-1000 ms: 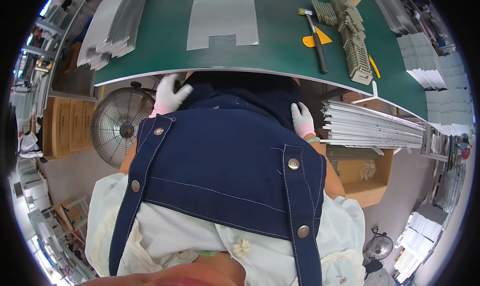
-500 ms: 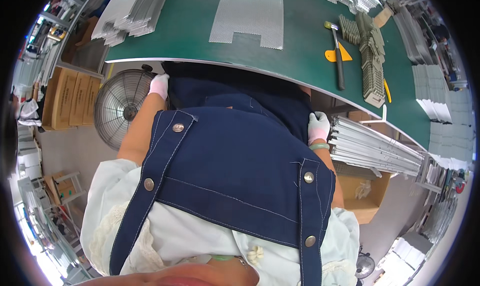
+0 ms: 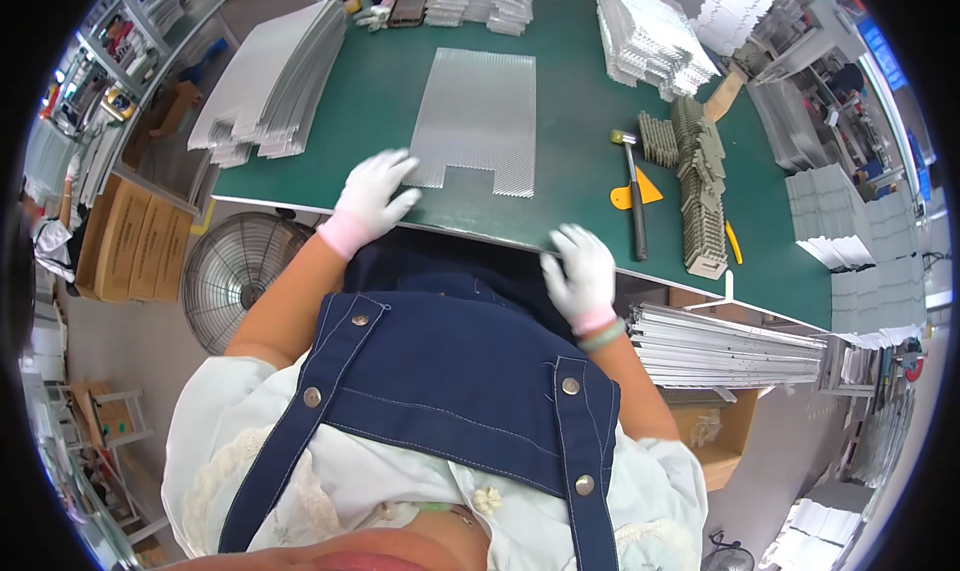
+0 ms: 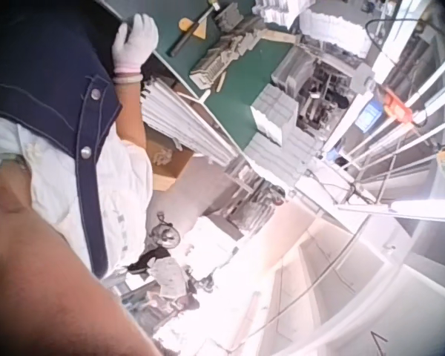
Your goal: The person assembles metal frames by placing a mesh sheet on a green workbench, positioning a plastic insert, and fitting metal frame pieces around the mesh. They use a hammer to secure the frame and a handheld device to process the edges. The person repeats this process for multiple units, stacking completed frames on the table.
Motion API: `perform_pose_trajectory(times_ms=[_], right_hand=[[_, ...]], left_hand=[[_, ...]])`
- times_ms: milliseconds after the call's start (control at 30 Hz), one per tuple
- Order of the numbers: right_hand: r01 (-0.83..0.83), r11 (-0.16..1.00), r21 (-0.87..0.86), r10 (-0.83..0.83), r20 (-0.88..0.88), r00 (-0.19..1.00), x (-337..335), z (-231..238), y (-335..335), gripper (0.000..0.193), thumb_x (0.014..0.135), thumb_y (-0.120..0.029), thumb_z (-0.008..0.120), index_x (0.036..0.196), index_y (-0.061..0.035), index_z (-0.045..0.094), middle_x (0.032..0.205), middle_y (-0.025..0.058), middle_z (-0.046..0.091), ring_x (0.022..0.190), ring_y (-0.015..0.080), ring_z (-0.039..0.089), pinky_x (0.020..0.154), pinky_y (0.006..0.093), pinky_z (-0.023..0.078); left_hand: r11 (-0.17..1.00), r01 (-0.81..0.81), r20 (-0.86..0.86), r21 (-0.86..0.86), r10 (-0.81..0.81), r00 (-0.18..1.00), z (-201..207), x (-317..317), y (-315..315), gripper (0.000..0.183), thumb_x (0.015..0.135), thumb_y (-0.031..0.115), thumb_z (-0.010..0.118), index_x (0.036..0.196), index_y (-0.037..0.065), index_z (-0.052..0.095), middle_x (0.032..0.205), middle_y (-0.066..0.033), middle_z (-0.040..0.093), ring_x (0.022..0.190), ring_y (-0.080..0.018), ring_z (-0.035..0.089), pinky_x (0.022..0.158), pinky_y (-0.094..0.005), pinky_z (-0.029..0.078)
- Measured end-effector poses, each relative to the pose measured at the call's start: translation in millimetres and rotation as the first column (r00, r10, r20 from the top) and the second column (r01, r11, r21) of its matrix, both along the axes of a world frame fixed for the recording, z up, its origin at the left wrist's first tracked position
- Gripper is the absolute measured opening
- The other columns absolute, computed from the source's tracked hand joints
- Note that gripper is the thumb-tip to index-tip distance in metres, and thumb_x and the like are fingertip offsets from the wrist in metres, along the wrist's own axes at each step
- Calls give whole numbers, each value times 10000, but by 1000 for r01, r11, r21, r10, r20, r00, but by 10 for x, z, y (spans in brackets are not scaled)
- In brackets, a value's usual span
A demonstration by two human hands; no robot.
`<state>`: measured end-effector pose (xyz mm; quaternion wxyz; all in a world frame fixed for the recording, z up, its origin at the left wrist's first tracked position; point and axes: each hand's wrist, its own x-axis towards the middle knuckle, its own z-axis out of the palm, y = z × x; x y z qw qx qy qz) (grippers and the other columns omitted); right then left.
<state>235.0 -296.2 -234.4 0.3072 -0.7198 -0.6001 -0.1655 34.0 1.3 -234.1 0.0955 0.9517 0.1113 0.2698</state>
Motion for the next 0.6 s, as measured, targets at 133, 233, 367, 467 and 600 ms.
perform_pose_trajectory(times_ms=[133,233,367,467,600], right_hand=[[56,964,-261,-19,142,990,141,52,690,543,838,-351,666,1269,-45,539,1355,186,508,1297,367,436,1090,486,330],[110,880,-461,-60,123,991,262,-71,787,582,866,-434,618,1304,-60,531,1379,160,501,1324,313,417,1121,527,274],[45,893,-448,-28,45,999,203,57,670,514,810,-385,665,1187,-45,585,1223,153,579,1208,312,496,1064,518,329],[-19,927,-375,33,31,999,219,154,727,486,775,-366,696,1127,-43,602,1138,141,597,1123,309,536,1011,477,370],[-150,933,-326,150,-24,988,431,182,804,427,764,-355,710,1049,-50,621,1009,130,618,920,316,588,845,439,443]], left_hand=[[985,-31,-278,171,79,957,-311,502,60,597,886,447,562,1343,71,486,1388,-199,468,1313,-392,398,1109,-516,280],[996,35,-275,81,-11,961,-202,589,-192,558,867,440,574,1292,84,512,1334,-177,496,1302,-374,400,1110,-534,268],[998,46,-219,52,-33,975,-237,580,-238,536,852,436,606,1265,99,548,1338,-160,500,1310,-368,387,1122,-552,241],[995,78,-163,58,-68,984,-125,621,-99,506,838,443,624,1206,96,598,1272,-155,548,1250,-369,444,1108,-543,261],[980,196,-260,29,-182,948,90,721,30,495,814,465,637,1125,79,634,1136,-140,590,1094,-342,514,1023,-505,338]])
